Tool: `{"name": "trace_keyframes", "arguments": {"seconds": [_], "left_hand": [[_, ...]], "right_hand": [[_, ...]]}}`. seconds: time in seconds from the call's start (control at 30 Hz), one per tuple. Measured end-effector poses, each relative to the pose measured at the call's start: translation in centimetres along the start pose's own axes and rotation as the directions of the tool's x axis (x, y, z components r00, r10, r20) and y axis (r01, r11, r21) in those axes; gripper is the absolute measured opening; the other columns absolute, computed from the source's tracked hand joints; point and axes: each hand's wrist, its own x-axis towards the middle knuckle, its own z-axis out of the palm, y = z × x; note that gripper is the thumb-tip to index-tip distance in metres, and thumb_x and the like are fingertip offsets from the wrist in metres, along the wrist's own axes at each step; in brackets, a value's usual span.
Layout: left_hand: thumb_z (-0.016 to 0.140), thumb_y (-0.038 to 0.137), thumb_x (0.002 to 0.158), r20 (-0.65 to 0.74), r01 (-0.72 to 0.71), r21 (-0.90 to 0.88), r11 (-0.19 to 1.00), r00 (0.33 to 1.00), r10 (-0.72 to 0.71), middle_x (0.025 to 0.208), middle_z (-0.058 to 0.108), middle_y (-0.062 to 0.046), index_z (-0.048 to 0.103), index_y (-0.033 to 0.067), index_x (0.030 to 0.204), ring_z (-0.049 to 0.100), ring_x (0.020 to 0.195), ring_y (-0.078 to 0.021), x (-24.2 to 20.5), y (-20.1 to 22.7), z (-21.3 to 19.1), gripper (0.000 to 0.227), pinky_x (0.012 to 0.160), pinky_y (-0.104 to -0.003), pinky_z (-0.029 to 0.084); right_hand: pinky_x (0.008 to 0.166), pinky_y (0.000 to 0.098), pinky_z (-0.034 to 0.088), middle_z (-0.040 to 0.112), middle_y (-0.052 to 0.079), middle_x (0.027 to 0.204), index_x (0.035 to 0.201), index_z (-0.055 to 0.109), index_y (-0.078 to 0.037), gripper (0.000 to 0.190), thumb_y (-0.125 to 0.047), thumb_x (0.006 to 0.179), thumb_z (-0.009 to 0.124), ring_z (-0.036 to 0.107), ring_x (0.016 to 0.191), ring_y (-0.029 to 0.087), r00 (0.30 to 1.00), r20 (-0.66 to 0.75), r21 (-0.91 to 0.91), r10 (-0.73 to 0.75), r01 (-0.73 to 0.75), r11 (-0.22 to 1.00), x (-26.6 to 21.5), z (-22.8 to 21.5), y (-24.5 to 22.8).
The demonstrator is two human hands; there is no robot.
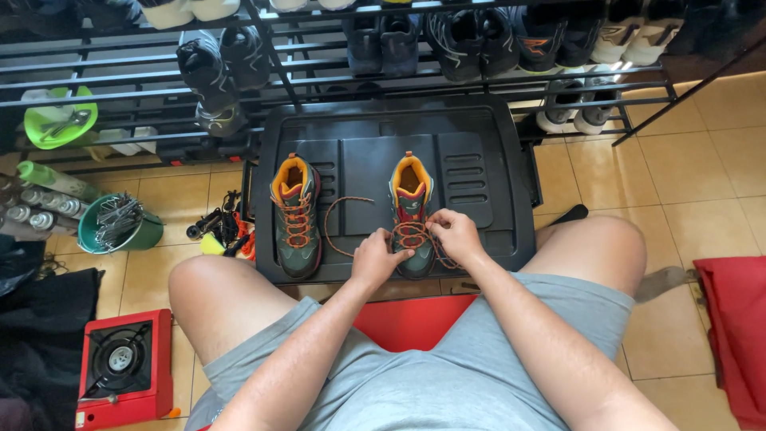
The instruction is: A person is threading laces through the eyelets of a pair of green and orange boots and then tying them while sitting near a shoe rack.
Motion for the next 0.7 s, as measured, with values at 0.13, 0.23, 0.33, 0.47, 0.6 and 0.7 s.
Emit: {"name": "trace_keyframes", "arguments": {"seconds": [0.13,0.23,0.33,0.47,0.6,0.7], "left_hand": [[0.077,0.063,0.078,-0.022,-0.018,0.103,0.995,1.0,0.02,0.109,0.066,-0.007,0.061,0.0128,0.121,0.063,0.116,-0.0318,-0.2,0.3,-0.4,0.069,0.099,-0.05,0.049],[0.077,0.064,0.078,-0.017,-0.021,0.112,0.994,1.0,0.023,0.109,0.066,-0.007,0.061,0.0127,0.121,0.062,0.115,-0.0323,-0.1,0.2,-0.4,0.069,0.098,-0.051,0.048],[0.077,0.066,0.077,-0.018,-0.022,0.113,0.993,1.0,0.024,0.107,0.065,-0.006,0.06,0.0138,0.12,0.062,0.113,-0.0317,0.3,-0.3,0.1,0.069,0.096,-0.05,0.048],[0.077,0.068,0.076,-0.013,-0.013,0.1,0.995,1.0,0.014,0.106,0.065,-0.004,0.059,0.0157,0.12,0.062,0.112,-0.0303,0.4,-0.4,0.2,0.071,0.095,-0.05,0.048],[0.076,0.069,0.076,-0.011,-0.018,0.095,0.995,1.0,0.019,0.106,0.065,-0.004,0.059,0.0155,0.119,0.062,0.111,-0.0306,0.5,-0.4,0.1,0.071,0.094,-0.05,0.048],[0.076,0.07,0.076,-0.015,-0.023,0.094,0.995,1.0,0.025,0.106,0.066,-0.005,0.058,0.015,0.12,0.062,0.111,-0.0314,0.3,-0.3,0.0,0.073,0.095,-0.05,0.048]], "right_hand": [[0.072,0.0284,0.057,0.077,-0.002,0.078,0.097,0.08,-0.024,0.012,-0.028,0.087,0.076,0.073,0.075,0.012,0.998,0.012,0.097,0.068,-0.069,0.993,0.5,0.3,0.6],[0.067,0.0242,0.055,0.077,0.003,0.077,0.101,0.079,-0.018,0.014,-0.025,0.088,0.077,0.07,0.068,0.01,0.993,0.037,0.22,0.112,-0.117,0.969,0.7,0.7,1.0],[0.066,0.0235,0.057,0.077,0.009,0.08,0.103,0.077,-0.011,0.016,-0.02,0.09,0.077,0.071,0.069,0.012,0.992,0.046,0.307,0.118,-0.127,0.943,0.4,0.7,0.6],[0.07,0.0258,0.062,0.077,0.013,0.087,0.105,0.072,-0.004,0.018,-0.009,0.088,0.077,0.076,0.076,0.016,0.998,0.012,0.338,0.063,-0.063,0.939,-0.5,0.1,-0.8],[0.075,0.0284,0.063,0.074,0.016,0.093,0.107,0.068,0.0,0.019,-0.002,0.089,0.075,0.076,0.083,0.02,0.999,0.012,0.379,0.032,-0.034,0.925,-1.0,-0.9,-2.1],[0.07,0.0262,0.065,0.075,0.013,0.09,0.103,0.07,-0.003,0.019,-0.004,0.086,0.078,0.077,0.08,0.018,0.999,-0.002,0.307,0.039,-0.037,0.951,-1.2,-1.3,-2.5]]}}
